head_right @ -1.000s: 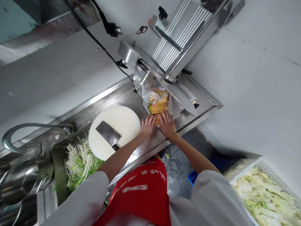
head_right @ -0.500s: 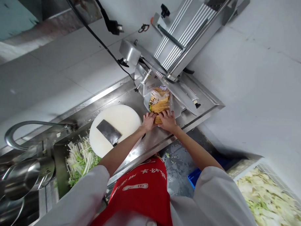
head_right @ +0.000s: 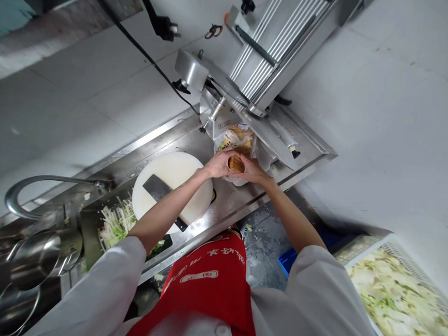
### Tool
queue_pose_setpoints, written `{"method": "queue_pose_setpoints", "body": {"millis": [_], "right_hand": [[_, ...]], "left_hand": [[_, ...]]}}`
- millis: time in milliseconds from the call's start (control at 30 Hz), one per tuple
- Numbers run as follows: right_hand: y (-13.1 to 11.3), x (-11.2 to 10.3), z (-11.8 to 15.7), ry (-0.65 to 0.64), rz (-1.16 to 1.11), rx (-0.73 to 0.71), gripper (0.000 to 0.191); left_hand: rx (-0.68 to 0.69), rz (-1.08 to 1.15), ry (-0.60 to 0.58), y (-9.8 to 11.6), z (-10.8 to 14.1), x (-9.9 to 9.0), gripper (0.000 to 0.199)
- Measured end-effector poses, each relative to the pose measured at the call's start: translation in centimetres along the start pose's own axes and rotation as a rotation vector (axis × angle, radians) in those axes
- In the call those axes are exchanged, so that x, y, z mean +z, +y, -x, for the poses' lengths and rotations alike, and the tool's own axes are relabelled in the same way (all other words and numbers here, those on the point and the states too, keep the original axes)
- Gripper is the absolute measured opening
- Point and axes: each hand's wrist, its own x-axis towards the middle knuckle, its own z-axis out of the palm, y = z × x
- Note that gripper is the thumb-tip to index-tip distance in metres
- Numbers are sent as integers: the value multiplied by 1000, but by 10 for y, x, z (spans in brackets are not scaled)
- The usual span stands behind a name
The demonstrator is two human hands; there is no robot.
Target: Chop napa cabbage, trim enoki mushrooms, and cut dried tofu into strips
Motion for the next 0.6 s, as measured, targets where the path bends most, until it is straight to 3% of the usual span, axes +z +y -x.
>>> {"method": "queue_pose_setpoints", "body": {"millis": [100, 167, 233, 300, 400, 500, 600], "right_hand": [[-17, -5, -2, 190, -214, -7, 72], [-35, -3, 1, 322, -364, 10, 72], [-57, 5, 5, 362, -556, 3, 72], [-79, 22, 9, 279, -763, -33, 72], [-113, 61, 16, 42, -977, -43, 72], [-150, 115, 22, -101, -1062, 8, 65], [-190, 174, 29, -152, -1061, 118, 57]], "left_hand": [[57, 150, 185, 8, 10, -16, 74], [9, 274, 351, 11, 27, -22, 93], [-56, 448, 440, 11, 53, -25, 100], [-95, 654, 432, 9, 86, -24, 104], [-177, 804, 464, 6, 145, -21, 101], [-391, 791, 615, 4, 209, -12, 86], [-650, 854, 743, 0, 269, 3, 90]]}}
